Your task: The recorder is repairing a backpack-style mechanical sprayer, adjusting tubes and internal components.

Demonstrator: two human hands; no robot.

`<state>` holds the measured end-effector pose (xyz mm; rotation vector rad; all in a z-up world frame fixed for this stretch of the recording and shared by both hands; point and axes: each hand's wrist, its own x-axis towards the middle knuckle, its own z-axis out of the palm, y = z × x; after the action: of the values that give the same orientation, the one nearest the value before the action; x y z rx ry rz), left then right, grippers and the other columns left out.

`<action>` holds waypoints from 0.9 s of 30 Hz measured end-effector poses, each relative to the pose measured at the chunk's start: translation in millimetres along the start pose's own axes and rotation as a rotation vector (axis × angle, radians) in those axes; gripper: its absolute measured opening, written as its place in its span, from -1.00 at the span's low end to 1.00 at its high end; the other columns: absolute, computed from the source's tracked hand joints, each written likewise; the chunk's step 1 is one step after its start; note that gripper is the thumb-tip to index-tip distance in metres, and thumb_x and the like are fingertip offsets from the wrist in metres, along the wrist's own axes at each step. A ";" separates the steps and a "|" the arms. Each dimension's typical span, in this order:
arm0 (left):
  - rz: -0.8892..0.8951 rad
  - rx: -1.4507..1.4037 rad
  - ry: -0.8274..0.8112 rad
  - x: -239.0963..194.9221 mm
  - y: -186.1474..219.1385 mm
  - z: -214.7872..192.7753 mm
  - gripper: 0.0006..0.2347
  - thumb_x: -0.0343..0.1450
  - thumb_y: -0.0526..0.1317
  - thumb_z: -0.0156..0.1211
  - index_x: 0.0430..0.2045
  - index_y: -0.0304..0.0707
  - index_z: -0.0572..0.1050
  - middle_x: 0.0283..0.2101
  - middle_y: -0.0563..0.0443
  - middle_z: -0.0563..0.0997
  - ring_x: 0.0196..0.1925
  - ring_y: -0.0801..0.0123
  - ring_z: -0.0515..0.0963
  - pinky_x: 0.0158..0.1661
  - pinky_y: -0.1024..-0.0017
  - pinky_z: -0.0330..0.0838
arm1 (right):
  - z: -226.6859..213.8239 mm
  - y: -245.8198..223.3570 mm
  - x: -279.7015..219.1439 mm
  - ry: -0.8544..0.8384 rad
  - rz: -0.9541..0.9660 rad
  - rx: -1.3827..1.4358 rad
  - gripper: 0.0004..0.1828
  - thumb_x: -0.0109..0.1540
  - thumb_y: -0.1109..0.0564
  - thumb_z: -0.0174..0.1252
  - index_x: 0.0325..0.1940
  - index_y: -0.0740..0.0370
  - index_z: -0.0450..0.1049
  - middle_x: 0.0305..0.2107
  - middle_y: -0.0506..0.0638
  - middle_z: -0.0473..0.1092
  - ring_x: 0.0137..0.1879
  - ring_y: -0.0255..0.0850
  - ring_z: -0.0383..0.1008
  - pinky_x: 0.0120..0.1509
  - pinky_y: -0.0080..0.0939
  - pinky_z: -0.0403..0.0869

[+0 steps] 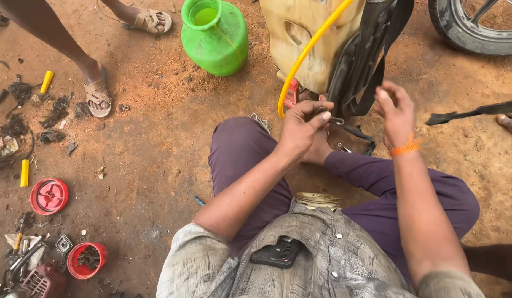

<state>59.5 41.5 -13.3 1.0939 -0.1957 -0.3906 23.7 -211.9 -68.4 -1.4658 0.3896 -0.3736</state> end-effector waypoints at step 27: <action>-0.311 0.400 -0.326 67.0 0.0 90.6 -0.76 0.48 -0.13 0.24 -0.16 -0.34 0.52 -0.44 0.10 0.57 -0.65 0.58 0.42 -0.67 0.52 0.28 | -20.9 -28.9 -125.4 -0.035 0.104 0.066 -0.84 0.35 0.14 0.16 -0.16 0.23 0.31 -0.40 -0.02 0.56 -0.25 -0.33 0.59 -0.17 -0.35 0.52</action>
<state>89.6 -60.1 25.0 1.4568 -0.4061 -0.8360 -97.0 -173.2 -37.6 -1.3799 0.4201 -0.2748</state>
